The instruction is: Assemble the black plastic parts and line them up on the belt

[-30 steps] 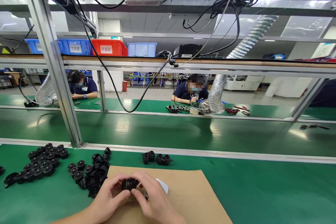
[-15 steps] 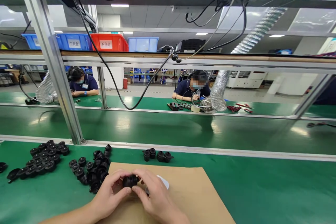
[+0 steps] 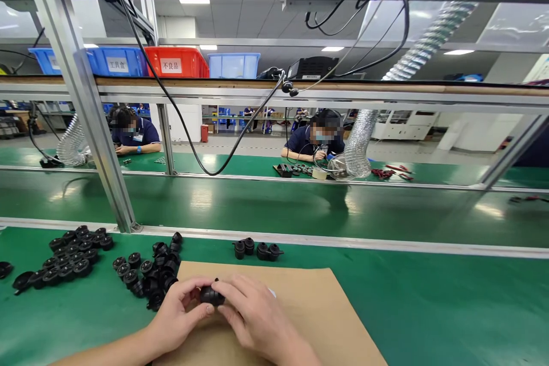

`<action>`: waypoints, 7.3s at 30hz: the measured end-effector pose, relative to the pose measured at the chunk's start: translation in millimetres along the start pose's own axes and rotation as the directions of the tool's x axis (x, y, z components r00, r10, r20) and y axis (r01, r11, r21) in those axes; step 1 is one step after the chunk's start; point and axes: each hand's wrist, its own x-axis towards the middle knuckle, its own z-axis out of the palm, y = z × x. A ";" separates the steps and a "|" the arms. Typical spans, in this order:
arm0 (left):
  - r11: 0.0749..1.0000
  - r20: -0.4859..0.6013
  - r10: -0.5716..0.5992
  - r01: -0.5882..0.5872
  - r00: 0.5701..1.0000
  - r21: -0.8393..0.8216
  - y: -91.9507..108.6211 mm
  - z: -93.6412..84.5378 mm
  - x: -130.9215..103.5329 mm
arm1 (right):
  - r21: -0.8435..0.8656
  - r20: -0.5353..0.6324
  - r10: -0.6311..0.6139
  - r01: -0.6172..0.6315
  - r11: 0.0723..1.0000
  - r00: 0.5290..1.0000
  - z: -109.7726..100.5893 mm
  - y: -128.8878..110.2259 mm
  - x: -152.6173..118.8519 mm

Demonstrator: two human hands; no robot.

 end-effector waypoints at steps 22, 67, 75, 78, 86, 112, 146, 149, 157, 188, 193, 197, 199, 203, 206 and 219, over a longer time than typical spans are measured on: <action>0.984 0.003 0.158 -0.157 0.987 0.081 4.3 -1.3 -1.7 | -0.092 -0.066 -0.096 0.090 0.992 0.993 3.0 3.2 -1.7; 0.938 -0.069 0.297 -0.278 0.952 0.206 13.7 1.7 -2.9 | 0.021 -0.139 0.179 -0.177 0.984 0.974 11.3 -4.3 -2.7; 0.950 -0.126 0.219 -0.182 0.968 0.256 8.5 1.1 -2.9 | 0.167 -0.075 0.074 -0.061 0.984 0.994 8.8 -2.3 -4.9; 0.918 -0.106 0.349 -0.318 0.931 0.237 4.2 1.1 -1.5 | 0.320 -0.052 0.306 -0.275 0.907 0.951 22.8 -6.6 -0.9; 0.947 -0.128 0.138 -0.093 0.982 0.307 -11.0 1.8 -7.5 | -0.038 -0.131 0.416 -0.424 0.905 0.900 28.3 10.4 46.0; 0.349 0.107 -0.495 0.085 0.862 0.933 72.2 -219.4 61.9 | -0.404 0.161 0.120 -0.045 0.913 0.980 93.1 -0.9 207.6; 0.739 0.162 -0.038 -0.082 0.986 0.668 28.2 -14.7 13.2 | 0.913 -0.095 0.621 -0.181 0.366 0.778 13.0 30.4 21.6; 0.826 0.132 -0.016 -0.061 0.991 0.560 16.8 -14.0 10.1 | 0.770 -0.128 0.561 -0.274 0.576 0.818 14.3 25.8 17.9; 0.997 0.058 -0.069 0.067 0.996 0.040 14.6 -6.5 6.0 | 0.479 -0.126 0.345 -0.248 0.842 0.930 21.9 5.7 10.4; 0.975 0.033 0.126 -0.130 0.991 0.180 1.5 -13.7 3.9 | 0.206 -0.165 0.022 0.012 0.978 0.986 23.7 4.0 8.6; 0.974 0.034 0.158 -0.161 0.987 0.160 0.5 -14.3 3.5 | 0.204 -0.173 0.009 0.026 0.979 0.985 24.0 5.5 7.9; 0.968 -0.036 0.168 -0.158 0.985 0.196 -3.5 -15.5 1.8 | 0.222 -0.154 0.041 -0.006 0.975 0.987 17.3 -2.4 9.6; 0.964 -0.042 0.170 -0.158 0.985 0.213 -2.2 -15.7 1.4 | 0.213 -0.132 0.087 -0.057 0.975 0.987 14.3 -7.8 10.8; 0.965 0.019 0.173 -0.173 0.985 0.198 6.7 -14.9 2.4 | 0.193 -0.123 0.191 -0.165 0.967 0.974 14.0 -12.7 11.7; 0.980 0.000 0.131 -0.130 0.991 0.149 7.6 -14.4 3.7 | 0.187 -0.140 0.158 -0.130 0.974 0.978 14.4 -8.2 9.3; 0.982 0.035 0.132 -0.136 0.991 0.130 0.5 -15.2 2.0 | 0.051 -0.075 0.164 -0.160 0.986 0.984 12.0 -12.0 11.2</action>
